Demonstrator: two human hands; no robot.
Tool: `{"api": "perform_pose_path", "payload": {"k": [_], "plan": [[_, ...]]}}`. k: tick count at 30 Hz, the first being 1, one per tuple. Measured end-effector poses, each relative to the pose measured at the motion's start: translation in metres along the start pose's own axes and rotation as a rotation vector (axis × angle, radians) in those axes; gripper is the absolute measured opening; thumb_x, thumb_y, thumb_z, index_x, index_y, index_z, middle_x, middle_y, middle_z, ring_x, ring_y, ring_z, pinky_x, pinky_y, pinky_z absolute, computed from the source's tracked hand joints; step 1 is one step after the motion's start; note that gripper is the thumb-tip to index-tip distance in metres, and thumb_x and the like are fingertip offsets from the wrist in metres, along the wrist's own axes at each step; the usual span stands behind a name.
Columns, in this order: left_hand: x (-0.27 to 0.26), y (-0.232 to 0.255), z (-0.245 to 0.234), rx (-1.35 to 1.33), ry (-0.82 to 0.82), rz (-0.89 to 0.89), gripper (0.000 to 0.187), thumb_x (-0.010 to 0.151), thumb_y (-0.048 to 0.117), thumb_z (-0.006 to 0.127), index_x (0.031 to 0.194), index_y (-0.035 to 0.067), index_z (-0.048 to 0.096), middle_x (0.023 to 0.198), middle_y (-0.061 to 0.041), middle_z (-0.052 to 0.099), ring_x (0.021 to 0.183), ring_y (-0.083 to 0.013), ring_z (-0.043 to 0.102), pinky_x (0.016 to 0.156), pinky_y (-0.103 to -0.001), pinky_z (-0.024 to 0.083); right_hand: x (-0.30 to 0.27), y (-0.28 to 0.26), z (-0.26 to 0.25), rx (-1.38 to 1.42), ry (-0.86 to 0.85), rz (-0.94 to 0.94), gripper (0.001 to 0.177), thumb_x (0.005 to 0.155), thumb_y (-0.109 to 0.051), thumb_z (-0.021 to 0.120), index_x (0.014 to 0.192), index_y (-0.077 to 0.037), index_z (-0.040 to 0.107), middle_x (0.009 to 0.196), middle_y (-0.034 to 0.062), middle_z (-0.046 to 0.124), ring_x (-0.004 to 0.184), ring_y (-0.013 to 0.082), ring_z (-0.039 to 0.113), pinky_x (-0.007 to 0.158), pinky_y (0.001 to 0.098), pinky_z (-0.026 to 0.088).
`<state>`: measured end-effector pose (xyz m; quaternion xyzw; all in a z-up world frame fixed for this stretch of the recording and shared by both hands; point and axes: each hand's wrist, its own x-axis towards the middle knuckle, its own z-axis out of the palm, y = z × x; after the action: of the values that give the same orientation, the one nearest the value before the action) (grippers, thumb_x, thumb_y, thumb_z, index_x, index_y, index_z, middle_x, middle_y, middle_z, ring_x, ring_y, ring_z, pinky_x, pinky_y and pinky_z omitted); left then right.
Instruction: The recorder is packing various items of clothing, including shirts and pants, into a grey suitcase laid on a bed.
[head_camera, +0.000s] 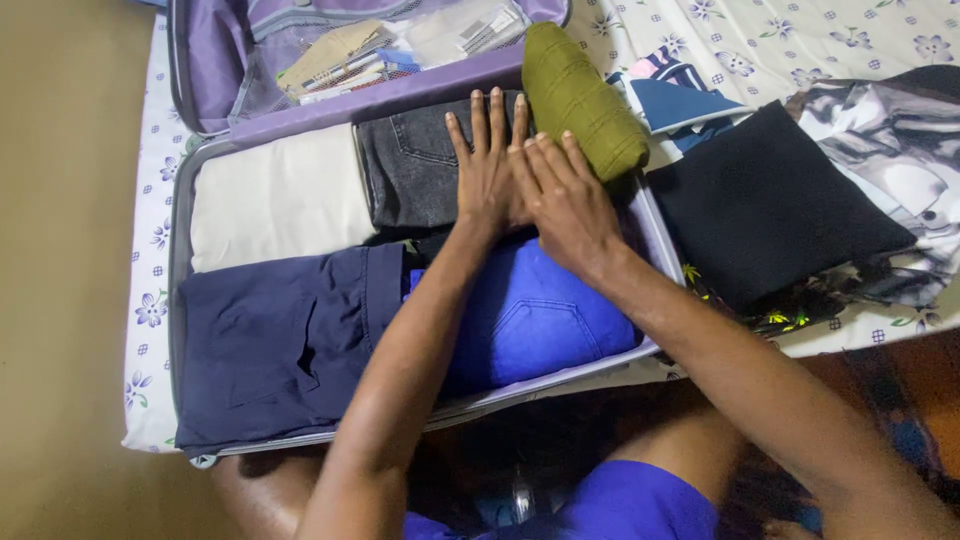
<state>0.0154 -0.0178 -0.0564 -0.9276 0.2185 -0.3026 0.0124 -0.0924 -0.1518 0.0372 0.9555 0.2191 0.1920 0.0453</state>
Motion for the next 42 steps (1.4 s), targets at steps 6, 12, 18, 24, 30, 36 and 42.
{"api": "perform_pose_path", "payload": {"k": [6, 12, 18, 24, 30, 36, 42], "plan": [[-0.002, -0.042, -0.126, -0.179, -0.547, -0.181, 0.16, 0.033, 0.092, 0.073, 0.164, 0.027, 0.007, 0.169, -0.023, -0.003, 0.149, -0.0595, -0.007, 0.108, -0.082, -0.004, 0.01, 0.001, -0.021, 0.005, -0.007, -0.049, 0.085, 0.075, -0.02, 0.07, 0.151, 0.008, 0.043, 0.156, 0.0259, 0.045, 0.149, 0.0347, 0.035, 0.123, 0.044, 0.019], [-0.014, -0.037, -0.099, -0.147, -0.451, -0.219, 0.151, 0.049, 0.098, 0.071, 0.165, 0.027, 0.005, 0.17, -0.028, -0.002, 0.152, -0.061, -0.005, 0.113, -0.084, -0.002, 0.013, 0.008, 0.035, -0.269, -0.084, -0.077, 0.059, 0.097, -0.022, 0.054, 0.149, 0.006, 0.048, 0.155, 0.0268, 0.047, 0.148, 0.036, 0.041, 0.126, 0.0423, 0.022], [-0.006, -0.019, -0.141, -0.144, -0.526, -0.29, 0.138, 0.057, 0.077, 0.077, 0.164, 0.015, 0.015, 0.165, -0.029, 0.006, 0.15, -0.0556, 0.002, 0.112, -0.08, 0.005, 0.008, 0.014, 0.026, -0.15, -0.01, -0.078, 0.056, 0.095, -0.018, 0.053, 0.146, 0.005, 0.053, 0.152, 0.0265, 0.051, 0.145, 0.036, 0.045, 0.124, 0.0421, 0.026], [-0.047, 0.045, -0.153, -0.414, -0.355, 0.164, 0.028, 0.086, 0.019, 0.07, 0.108, 0.003, 0.067, 0.111, -0.016, 0.065, 0.111, -0.0345, 0.063, 0.095, -0.047, 0.051, -0.029, 0.035, 0.018, 0.329, 0.074, -0.125, 0.071, 0.072, 0.019, 0.052, 0.136, -0.007, 0.068, 0.146, 0.0141, 0.063, 0.138, 0.0239, 0.055, 0.121, 0.0427, 0.035], [-0.069, 0.06, -0.173, -0.991, -0.245, 0.55, 0.023, 0.086, 0.025, 0.07, 0.105, 0.012, 0.071, 0.111, -0.012, 0.067, 0.115, -0.0313, 0.061, 0.103, -0.047, 0.047, -0.097, 0.023, -0.054, 0.576, 0.019, 0.285, 0.029, 0.088, 0.004, 0.064, 0.111, -0.006, 0.077, 0.116, 0.015, 0.076, 0.114, 0.0295, 0.071, 0.101, 0.0397, 0.054], [-0.079, 0.07, -0.167, -0.865, -0.243, 0.651, 0.04, 0.094, 0.044, 0.059, 0.113, 0.011, 0.072, 0.121, -0.011, 0.069, 0.126, -0.0318, 0.055, 0.112, -0.055, 0.031, -0.106, 0.009, -0.067, 0.213, -0.204, 0.126, 0.023, 0.07, -0.001, 0.071, 0.092, -0.005, 0.078, 0.102, 0.0097, 0.076, 0.114, 0.0306, 0.064, 0.099, 0.0403, 0.051], [-0.086, 0.045, -0.186, -0.767, -0.452, 0.595, 0.049, 0.093, 0.052, 0.058, 0.114, 0.01, 0.072, 0.116, -0.012, 0.069, 0.12, -0.0308, 0.056, 0.116, -0.052, 0.031, -0.104, 0.0, -0.081, 0.176, -0.279, 0.066, 0.031, 0.067, -0.027, 0.08, 0.091, -0.009, 0.082, 0.107, 0.0125, 0.068, 0.114, 0.0311, 0.056, 0.101, 0.0427, 0.043]]}}
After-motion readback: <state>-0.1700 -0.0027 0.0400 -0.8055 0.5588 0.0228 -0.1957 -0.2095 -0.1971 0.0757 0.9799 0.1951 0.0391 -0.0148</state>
